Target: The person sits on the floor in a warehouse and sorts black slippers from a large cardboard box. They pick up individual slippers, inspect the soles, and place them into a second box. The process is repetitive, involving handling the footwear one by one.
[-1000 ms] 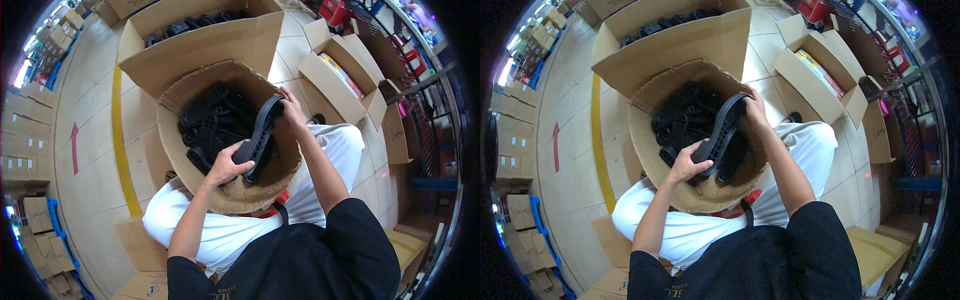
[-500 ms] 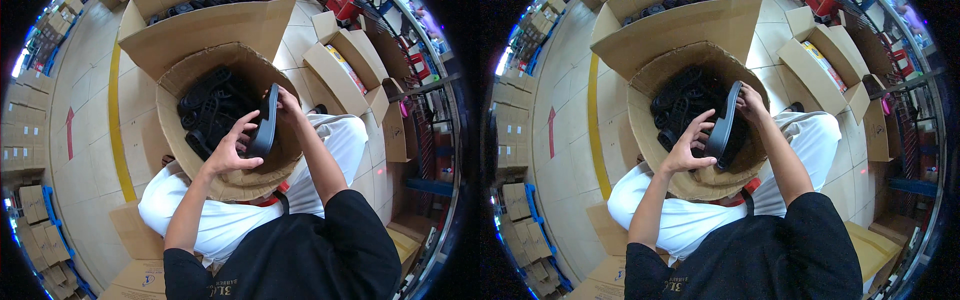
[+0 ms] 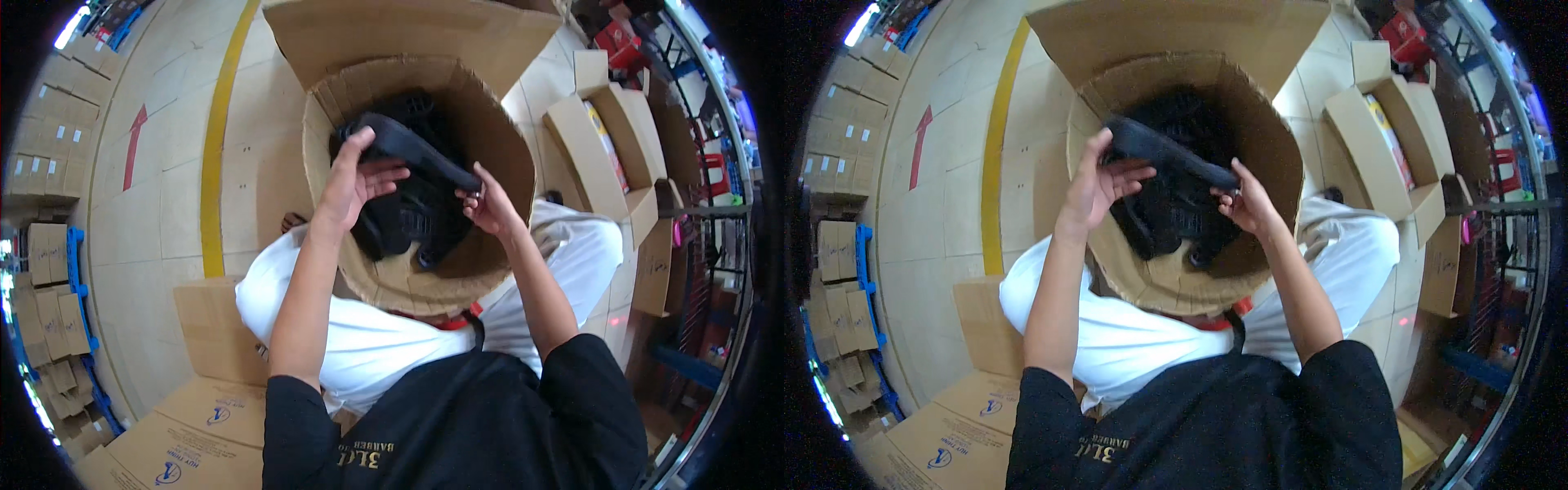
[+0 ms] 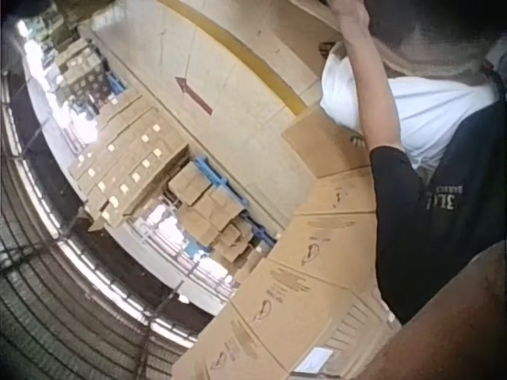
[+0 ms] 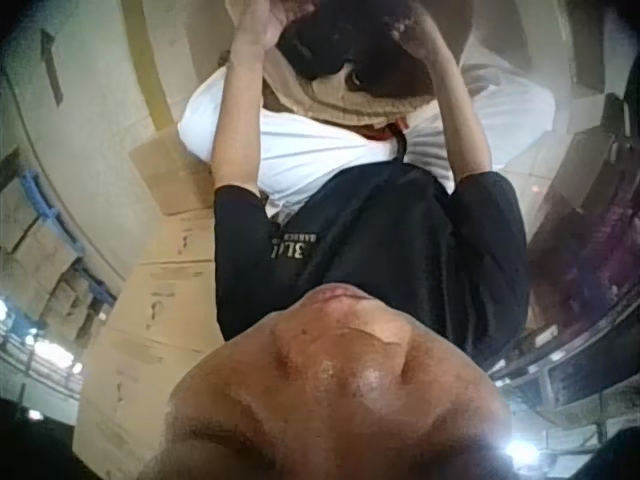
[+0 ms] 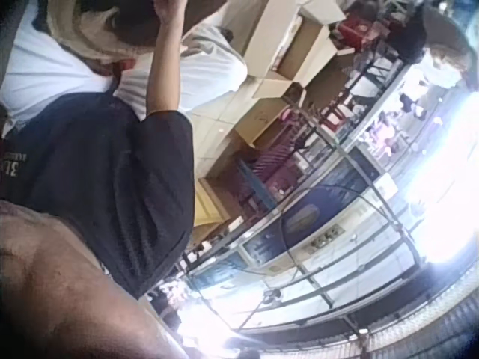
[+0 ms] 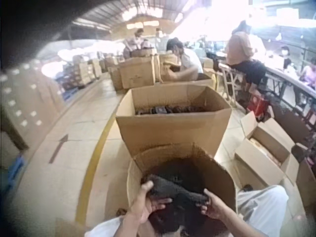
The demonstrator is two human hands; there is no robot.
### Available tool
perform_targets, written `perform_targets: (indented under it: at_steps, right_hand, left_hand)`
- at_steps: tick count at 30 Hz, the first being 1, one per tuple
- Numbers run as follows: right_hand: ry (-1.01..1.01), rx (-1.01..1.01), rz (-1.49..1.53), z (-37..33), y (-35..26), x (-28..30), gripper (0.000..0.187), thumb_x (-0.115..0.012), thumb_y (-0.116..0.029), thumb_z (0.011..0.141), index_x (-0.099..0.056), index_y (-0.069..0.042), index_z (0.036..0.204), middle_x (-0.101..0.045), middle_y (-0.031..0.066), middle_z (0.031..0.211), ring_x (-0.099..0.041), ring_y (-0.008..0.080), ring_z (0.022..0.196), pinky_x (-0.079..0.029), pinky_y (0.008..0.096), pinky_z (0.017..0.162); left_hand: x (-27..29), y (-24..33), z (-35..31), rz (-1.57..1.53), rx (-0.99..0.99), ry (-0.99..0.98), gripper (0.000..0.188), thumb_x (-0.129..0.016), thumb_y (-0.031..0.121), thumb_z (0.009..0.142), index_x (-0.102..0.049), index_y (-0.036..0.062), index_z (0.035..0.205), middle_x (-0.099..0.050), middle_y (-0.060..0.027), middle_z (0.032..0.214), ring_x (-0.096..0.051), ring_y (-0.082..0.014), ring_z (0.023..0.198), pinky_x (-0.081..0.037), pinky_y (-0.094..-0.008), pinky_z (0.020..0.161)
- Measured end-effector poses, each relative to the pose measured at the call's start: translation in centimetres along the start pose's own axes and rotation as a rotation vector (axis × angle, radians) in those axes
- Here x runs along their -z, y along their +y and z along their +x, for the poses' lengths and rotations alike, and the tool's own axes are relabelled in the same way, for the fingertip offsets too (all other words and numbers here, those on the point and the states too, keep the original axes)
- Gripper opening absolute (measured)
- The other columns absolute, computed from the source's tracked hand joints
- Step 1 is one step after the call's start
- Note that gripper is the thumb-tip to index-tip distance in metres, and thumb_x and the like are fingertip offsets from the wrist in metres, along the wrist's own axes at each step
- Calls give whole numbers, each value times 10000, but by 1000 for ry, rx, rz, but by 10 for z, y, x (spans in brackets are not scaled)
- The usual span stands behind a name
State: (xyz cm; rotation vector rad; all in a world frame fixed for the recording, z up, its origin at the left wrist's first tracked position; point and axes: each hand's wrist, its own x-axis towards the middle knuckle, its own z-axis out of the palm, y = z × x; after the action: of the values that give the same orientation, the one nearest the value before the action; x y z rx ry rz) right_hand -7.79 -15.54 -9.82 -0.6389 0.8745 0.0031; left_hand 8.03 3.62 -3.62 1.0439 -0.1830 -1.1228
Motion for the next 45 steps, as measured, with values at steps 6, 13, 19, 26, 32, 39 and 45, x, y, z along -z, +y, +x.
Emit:
perform_targets:
  at_steps: [6,13,19,26,32,39,45]
  right_hand:
    - [-106,293,-255,-4,-33,1,270,-418,-134,861,-461,-62,1118,-543,61,687,-453,130,354,-406,254,316]
    - [-285,276,-954,-25,-62,-47,227,-433,-142,864,-505,-72,1068,-525,24,628,-473,94,368,-405,221,294]
    - [-469,151,-1082,-31,-79,-73,228,-428,-150,870,-502,-85,1076,-527,10,581,-468,77,354,-390,198,298]
    - [-548,331,-1149,-16,-73,-71,215,-471,-159,835,-544,-102,1030,-540,44,738,-539,115,509,-430,230,376]
    - [-113,1011,-398,-33,-203,-87,376,-431,-331,856,-435,-24,1074,-557,148,943,-594,231,768,-509,288,620]
    - [-181,1070,-500,-77,-206,-152,397,-481,-316,862,-437,-18,1121,-611,172,826,-628,219,617,-514,280,484]
    - [-186,620,-925,-4,-106,-129,278,-514,-268,851,-538,-37,1003,-615,100,734,-602,155,559,-490,264,478]
  left_hand:
    - [7,24,-3,220,-233,178,589,-437,513,823,-436,55,1194,-366,-144,1282,-271,-256,1223,-248,-402,951]
    - [21,29,-2,222,-427,458,492,-470,448,832,-472,67,1143,-464,-87,1185,-402,-228,1104,-319,-365,883]
    - [21,28,-3,173,-451,482,374,-490,383,842,-505,92,1076,-517,-28,1085,-468,-150,982,-360,-298,797]
    - [24,30,-6,157,-470,513,355,-499,377,835,-516,102,1059,-529,-15,1054,-482,-129,941,-369,-289,776]
    - [27,32,-4,42,-522,591,329,-515,371,827,-518,116,1035,-539,0,1000,-495,-108,897,-377,-279,749]
    - [23,29,1,71,-490,531,278,-536,338,825,-518,122,999,-549,17,950,-515,-86,839,-391,-244,701]
    - [31,31,-1,11,-535,595,264,-537,317,826,-529,104,983,-560,-5,936,-534,-101,839,-409,-257,709]
